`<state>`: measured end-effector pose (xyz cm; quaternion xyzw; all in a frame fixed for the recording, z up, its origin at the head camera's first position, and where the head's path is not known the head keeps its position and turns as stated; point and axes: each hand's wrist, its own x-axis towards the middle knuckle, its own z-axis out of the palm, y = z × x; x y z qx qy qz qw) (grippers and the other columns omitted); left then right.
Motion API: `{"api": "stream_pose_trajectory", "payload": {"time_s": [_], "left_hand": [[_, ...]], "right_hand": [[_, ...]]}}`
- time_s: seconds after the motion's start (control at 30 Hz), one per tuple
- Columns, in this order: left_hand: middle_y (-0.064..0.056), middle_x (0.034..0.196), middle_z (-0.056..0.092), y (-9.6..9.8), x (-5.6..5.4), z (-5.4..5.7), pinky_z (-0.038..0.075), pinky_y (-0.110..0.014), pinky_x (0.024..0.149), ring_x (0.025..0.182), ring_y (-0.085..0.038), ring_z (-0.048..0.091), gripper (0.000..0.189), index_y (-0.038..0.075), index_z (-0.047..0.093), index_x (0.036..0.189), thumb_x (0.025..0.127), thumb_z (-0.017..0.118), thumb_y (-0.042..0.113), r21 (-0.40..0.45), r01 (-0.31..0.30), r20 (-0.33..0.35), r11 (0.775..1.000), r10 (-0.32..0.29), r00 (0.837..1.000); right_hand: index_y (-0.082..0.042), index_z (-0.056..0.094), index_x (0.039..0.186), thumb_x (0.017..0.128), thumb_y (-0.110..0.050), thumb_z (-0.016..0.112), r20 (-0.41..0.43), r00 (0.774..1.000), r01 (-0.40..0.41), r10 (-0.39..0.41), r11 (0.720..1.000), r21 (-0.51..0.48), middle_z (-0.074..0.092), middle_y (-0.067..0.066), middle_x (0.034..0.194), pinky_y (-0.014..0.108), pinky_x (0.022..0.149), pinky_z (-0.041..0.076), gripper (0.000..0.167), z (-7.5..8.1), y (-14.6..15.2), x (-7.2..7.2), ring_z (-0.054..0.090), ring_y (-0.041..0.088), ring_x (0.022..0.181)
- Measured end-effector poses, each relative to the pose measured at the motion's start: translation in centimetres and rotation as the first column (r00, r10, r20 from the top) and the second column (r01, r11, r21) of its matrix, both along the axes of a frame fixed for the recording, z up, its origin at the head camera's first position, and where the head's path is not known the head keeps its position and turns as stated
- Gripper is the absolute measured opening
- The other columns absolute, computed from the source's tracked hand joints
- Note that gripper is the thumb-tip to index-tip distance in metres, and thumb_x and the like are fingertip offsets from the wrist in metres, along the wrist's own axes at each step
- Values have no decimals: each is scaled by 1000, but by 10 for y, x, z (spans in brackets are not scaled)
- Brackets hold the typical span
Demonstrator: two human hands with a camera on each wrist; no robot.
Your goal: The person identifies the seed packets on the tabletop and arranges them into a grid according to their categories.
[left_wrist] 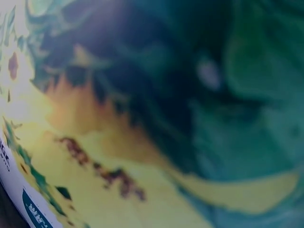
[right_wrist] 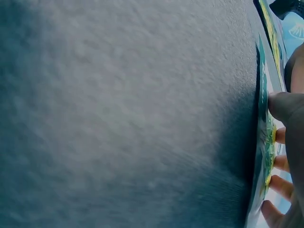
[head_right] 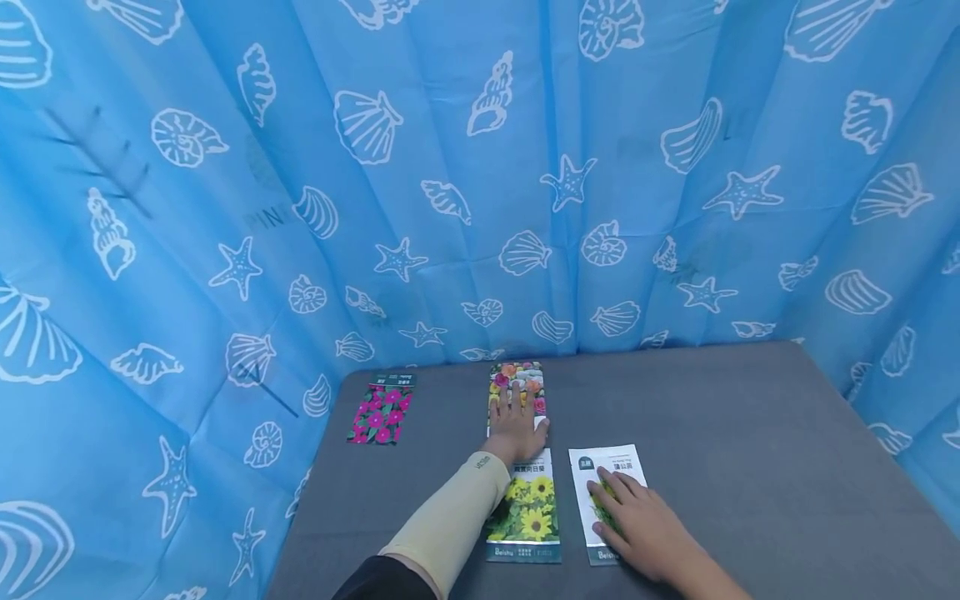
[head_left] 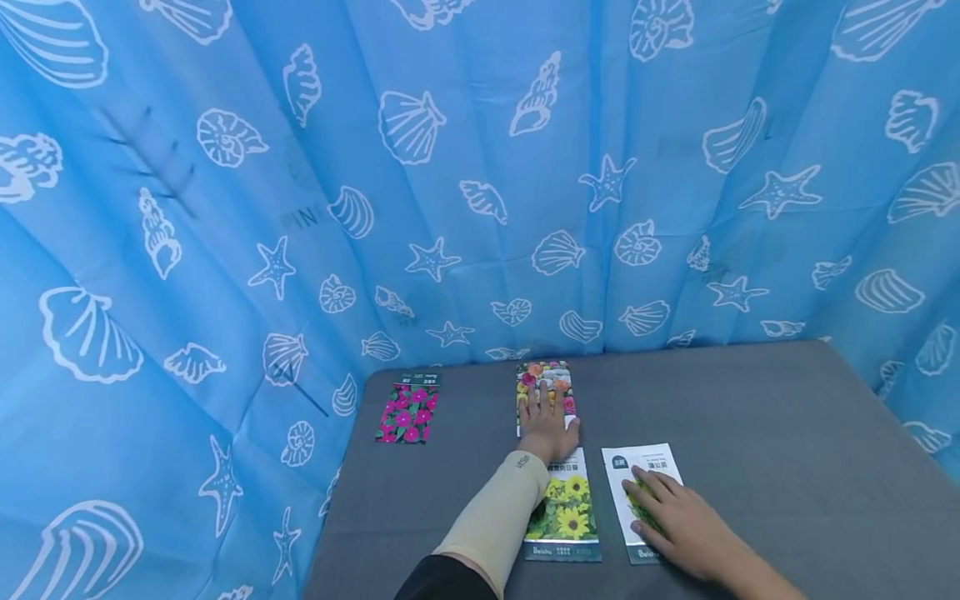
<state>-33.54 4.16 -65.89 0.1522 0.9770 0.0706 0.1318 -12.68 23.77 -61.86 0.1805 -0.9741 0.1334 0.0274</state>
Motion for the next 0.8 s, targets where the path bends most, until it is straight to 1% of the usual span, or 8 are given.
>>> {"api": "stream_pose_trajectory", "payload": {"time_s": [0.1,0.37,0.5,0.6,0.63,0.7,0.73,0.8], "left_hand": [[-3,181,-8,0,0,0,-1,-55,135,168,-29,-11,78,30,-1,173,110,30,65,-18,-6,18,1000,6,1000],[-3,181,-9,-1,2,2,-2,-55,135,167,-29,-12,79,30,-2,172,109,30,65,-25,-5,28,1000,5,1000],[-3,181,-7,0,2,4,-2,-55,135,167,-30,-11,78,29,1,173,110,31,64,-12,-8,31,1000,8,999],[-3,181,-6,0,2,5,-2,-55,135,167,-30,-10,78,29,2,173,110,32,64,-4,-11,28,1000,11,1000],[-3,181,-6,1,2,6,-2,-55,135,168,-30,-10,78,29,2,173,109,32,64,-2,-12,28,1000,12,1000],[-3,181,-7,1,3,7,-2,-55,135,167,-30,-11,78,29,2,173,109,31,65,-2,-14,32,1000,14,999],[-3,181,-7,2,3,7,-3,-55,135,167,-30,-11,78,29,2,173,109,31,65,-2,-13,32,1000,13,999],[-3,181,-6,2,4,7,-2,-55,135,167,-30,-10,78,29,4,173,109,32,65,-3,-15,30,1000,15,999]], "right_hand": [[-15,59,153,103,-49,66,17,1000,5,-5,1000,9,55,14,159,63,106,51,60,-2,-2,4,57,41,140],[-15,59,153,103,-48,67,-17,999,29,-29,1000,10,56,13,159,61,106,52,61,-7,-6,11,57,39,140],[-18,57,155,103,-49,65,-31,997,68,-68,998,3,54,10,161,52,114,47,61,-10,-7,15,54,36,145],[-19,56,156,104,-48,63,-41,995,95,-96,995,-14,52,8,163,30,133,17,60,-13,-8,18,50,35,149],[-18,55,157,104,-48,63,-43,994,104,-105,994,-16,52,8,164,23,132,5,60,-14,-9,19,49,35,150],[-18,54,158,105,-48,61,-26,992,123,-124,992,-26,49,7,166,10,121,-15,61,-16,-9,20,47,33,152],[-18,53,158,105,-48,60,-16,992,128,-128,991,-33,48,8,166,8,115,-22,61,-17,-9,21,46,33,153],[-18,52,159,106,-48,59,2,990,142,-142,989,-36,47,8,167,7,114,-23,61,-19,-10,21,45,33,153]]}}
